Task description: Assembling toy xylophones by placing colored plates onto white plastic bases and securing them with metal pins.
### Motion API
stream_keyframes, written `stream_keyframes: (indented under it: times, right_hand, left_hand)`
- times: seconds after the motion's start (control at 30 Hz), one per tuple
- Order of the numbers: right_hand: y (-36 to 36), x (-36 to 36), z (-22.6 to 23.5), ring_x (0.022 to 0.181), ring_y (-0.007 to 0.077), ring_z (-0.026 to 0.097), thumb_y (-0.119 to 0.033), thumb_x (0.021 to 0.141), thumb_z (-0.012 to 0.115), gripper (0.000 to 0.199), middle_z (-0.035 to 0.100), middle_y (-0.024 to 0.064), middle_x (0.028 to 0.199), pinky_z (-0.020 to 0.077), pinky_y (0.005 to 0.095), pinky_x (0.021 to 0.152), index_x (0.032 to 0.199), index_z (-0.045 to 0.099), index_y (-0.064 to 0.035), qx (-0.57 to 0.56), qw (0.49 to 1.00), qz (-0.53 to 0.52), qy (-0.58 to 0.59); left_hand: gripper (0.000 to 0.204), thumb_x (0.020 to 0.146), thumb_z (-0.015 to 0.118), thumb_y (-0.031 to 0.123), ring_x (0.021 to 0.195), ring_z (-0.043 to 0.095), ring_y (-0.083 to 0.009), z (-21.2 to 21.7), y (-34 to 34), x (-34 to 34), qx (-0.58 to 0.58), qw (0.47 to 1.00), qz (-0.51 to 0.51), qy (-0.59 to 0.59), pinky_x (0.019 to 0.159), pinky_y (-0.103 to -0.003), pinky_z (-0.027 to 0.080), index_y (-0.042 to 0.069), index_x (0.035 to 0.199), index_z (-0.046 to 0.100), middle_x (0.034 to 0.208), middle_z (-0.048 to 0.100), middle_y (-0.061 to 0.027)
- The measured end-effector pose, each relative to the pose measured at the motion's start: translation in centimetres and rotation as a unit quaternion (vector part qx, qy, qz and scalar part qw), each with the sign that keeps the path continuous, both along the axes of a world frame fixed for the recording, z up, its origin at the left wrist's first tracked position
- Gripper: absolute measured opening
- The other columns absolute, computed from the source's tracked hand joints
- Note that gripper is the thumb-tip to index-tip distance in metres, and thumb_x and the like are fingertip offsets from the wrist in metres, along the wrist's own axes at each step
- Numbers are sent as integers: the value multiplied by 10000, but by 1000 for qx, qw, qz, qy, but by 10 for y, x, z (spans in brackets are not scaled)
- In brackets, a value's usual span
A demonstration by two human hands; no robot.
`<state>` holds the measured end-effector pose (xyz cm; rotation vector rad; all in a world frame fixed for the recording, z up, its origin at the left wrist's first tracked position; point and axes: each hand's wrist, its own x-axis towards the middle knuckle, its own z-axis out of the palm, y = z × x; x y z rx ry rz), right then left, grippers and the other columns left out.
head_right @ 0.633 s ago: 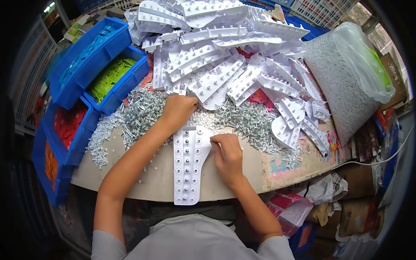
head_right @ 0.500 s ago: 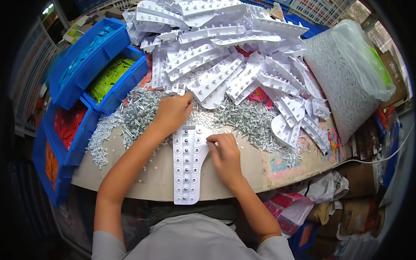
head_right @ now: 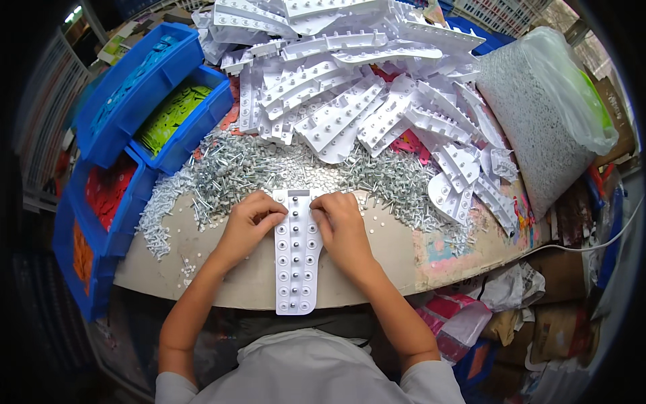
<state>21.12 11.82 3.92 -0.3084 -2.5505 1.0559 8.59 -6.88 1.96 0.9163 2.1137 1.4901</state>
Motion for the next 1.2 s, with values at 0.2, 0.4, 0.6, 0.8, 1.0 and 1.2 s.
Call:
stream_keyframes:
  times: [0.2,0.4,0.6,0.8,1.0,1.2]
  right_hand:
    - [3,1,-8,961,313,603,-7,908,718,83,643,136,1006,499,407,847,980,677,-1,4,1000,-6,-23]
    - [2,1,-16,987,316,593,-1,851,765,141,646,100,1010,491,412,852,963,684,-28,165,983,27,79]
    - [5,4,-23,987,329,595,34,834,755,170,651,108,994,481,429,865,970,671,-22,128,986,22,102]
    - [22,5,-13,1013,348,590,2,913,680,107,649,151,1006,452,445,910,1017,653,-4,110,984,-98,99]
    - [34,-16,3,1142,330,579,9,865,742,174,654,116,1176,425,434,999,1019,733,-73,166,980,-89,60]
    - [59,-69,4,1347,292,499,-17,769,745,203,589,60,1428,346,472,1120,940,749,-125,368,925,55,73]
  left_hand:
    - [74,911,756,55,784,614,-118,6,7,6,-27,999,36,16,672,-282,488,11,970,747,885,650,-42]
    - [86,907,756,64,750,641,-176,-8,-2,4,-17,935,21,354,671,-308,509,12,972,735,859,664,-74]
    - [99,933,728,78,777,673,-210,5,5,-14,8,986,67,151,681,-335,533,12,1006,735,919,710,-93]
    - [187,930,751,142,856,699,-218,24,7,-32,-50,987,26,151,778,-343,553,33,1082,747,1017,717,-98]
    - [152,908,764,143,800,684,-231,6,10,-23,-62,984,13,165,725,-347,545,37,1017,759,928,693,-76]
    - [131,918,727,99,839,689,-280,8,18,-39,-56,969,92,224,753,-388,546,43,1031,762,930,705,-102]
